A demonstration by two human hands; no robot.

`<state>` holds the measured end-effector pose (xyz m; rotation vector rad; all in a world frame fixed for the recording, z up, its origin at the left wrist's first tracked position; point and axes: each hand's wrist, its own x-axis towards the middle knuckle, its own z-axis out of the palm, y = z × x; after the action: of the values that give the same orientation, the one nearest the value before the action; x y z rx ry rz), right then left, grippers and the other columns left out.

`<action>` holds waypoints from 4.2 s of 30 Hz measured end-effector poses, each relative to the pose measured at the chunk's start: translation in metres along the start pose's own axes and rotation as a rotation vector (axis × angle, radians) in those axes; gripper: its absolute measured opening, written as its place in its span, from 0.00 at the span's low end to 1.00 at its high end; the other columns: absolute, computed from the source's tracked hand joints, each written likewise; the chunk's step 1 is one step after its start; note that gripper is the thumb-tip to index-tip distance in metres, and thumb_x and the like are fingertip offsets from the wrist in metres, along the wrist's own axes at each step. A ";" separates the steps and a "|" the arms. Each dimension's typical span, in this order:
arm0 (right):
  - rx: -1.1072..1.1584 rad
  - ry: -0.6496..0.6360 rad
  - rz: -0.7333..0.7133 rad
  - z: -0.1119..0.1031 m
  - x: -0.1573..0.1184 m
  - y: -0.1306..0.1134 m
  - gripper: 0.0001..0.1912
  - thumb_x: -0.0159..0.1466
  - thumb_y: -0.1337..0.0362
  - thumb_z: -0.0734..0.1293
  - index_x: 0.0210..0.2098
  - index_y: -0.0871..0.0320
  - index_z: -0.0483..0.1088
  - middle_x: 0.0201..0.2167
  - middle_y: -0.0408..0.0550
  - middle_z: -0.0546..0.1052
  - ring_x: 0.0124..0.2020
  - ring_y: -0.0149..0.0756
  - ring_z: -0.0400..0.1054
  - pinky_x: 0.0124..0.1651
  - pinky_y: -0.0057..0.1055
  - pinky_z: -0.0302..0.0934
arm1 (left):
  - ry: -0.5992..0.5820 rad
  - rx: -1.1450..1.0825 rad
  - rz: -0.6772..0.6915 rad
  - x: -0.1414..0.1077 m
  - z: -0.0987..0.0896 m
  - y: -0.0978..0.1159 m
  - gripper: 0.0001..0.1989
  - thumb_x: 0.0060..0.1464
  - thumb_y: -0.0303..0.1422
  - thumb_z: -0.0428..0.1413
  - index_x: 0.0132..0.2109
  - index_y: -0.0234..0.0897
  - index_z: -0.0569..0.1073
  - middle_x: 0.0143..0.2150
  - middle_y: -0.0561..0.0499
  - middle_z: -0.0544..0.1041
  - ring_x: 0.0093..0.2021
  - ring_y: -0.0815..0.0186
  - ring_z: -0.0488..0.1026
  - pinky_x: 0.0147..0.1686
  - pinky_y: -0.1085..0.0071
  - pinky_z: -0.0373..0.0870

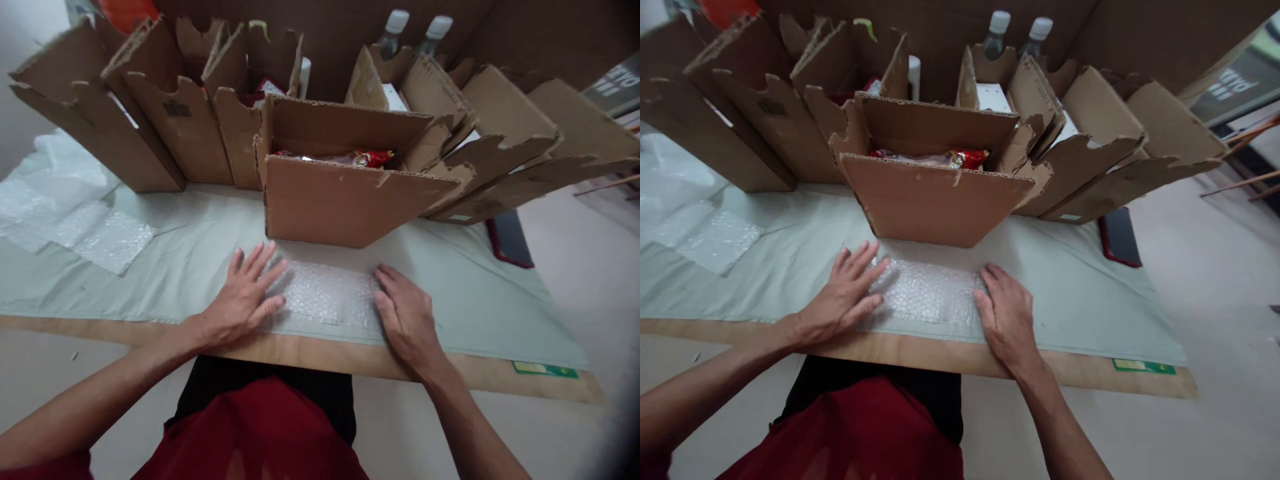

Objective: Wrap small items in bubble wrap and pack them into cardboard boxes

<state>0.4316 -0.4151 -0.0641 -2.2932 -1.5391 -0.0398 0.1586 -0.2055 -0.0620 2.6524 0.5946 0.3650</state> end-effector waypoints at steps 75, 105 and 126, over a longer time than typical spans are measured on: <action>0.620 -0.428 -0.391 0.041 0.050 -0.203 0.12 0.68 0.67 0.65 0.49 0.54 0.77 0.42 0.48 0.83 0.42 0.40 0.76 0.50 0.41 0.66 | 0.468 -0.243 -0.467 -0.117 -0.034 0.007 0.07 0.63 0.30 0.55 0.42 0.38 0.79 0.34 0.48 0.82 0.36 0.61 0.76 0.38 0.66 0.72; 0.507 -0.505 -0.494 0.036 0.062 -0.204 0.12 0.72 0.70 0.62 0.47 0.55 0.77 0.42 0.44 0.84 0.41 0.37 0.77 0.48 0.37 0.64 | 0.354 -0.177 -0.242 -0.112 -0.042 -0.007 0.08 0.65 0.28 0.56 0.49 0.37 0.78 0.38 0.47 0.82 0.40 0.61 0.77 0.43 0.63 0.73; 0.255 -0.139 -0.702 0.052 0.053 -0.186 0.09 0.72 0.69 0.63 0.47 0.56 0.75 0.46 0.49 0.82 0.46 0.41 0.71 0.53 0.41 0.57 | 0.352 -0.192 -0.174 -0.072 -0.047 -0.037 0.13 0.67 0.34 0.54 0.53 0.37 0.79 0.56 0.41 0.79 0.59 0.54 0.73 0.60 0.54 0.70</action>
<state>0.2764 -0.2903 -0.0460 -1.5018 -2.2016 0.1249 0.0673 -0.1924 -0.0479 2.3460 0.8448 0.8029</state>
